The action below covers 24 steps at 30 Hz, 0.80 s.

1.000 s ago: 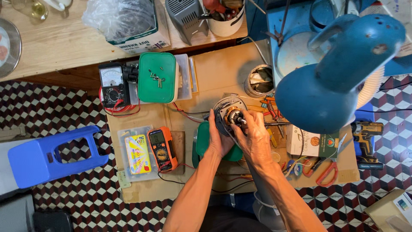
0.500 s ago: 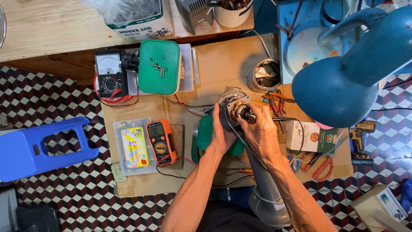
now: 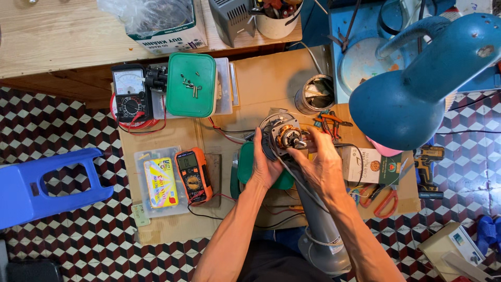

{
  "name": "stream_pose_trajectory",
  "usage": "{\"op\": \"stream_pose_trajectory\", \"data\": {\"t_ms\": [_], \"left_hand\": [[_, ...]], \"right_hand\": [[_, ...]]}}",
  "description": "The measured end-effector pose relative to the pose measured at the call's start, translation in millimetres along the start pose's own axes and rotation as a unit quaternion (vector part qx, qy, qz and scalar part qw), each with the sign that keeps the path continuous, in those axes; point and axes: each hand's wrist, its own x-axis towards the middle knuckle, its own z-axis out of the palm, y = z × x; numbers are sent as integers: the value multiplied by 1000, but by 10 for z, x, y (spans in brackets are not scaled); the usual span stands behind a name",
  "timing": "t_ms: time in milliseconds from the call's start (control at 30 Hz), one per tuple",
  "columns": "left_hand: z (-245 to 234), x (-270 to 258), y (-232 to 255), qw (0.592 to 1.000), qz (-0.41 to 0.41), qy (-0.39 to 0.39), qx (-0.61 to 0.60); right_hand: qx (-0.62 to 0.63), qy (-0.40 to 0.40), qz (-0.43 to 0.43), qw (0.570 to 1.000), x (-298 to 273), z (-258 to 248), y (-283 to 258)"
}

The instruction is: The person disassembles a fan motor, removes the rotor, and uses a power drill to tighten screws on the motor housing. They then reassemble the motor components and place the rotor back into the housing.

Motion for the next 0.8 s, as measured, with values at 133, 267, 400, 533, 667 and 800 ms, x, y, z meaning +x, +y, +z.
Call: {"op": "stream_pose_trajectory", "data": {"t_ms": [133,267,400,533,667,800], "left_hand": [[-33,10,12,1000,-14,1,-12],[-31,6,-2,1000,-14,-14,16],[-53,9,-27,999,-28,-11,32],[-55,6,-39,999,-22,-14,48],[-58,-9,-40,999,-18,-14,43],[-76,-17,-24,999,-15,-29,31]], "right_hand": [[-142,-13,-85,986,-31,-183,-21],[-234,-70,-136,960,50,-252,-53],[-270,-93,-192,939,91,-267,7],[-276,-106,-215,931,87,-175,101],[-210,-94,-193,954,73,-72,185],[-145,-103,-152,972,69,-27,186]]}}
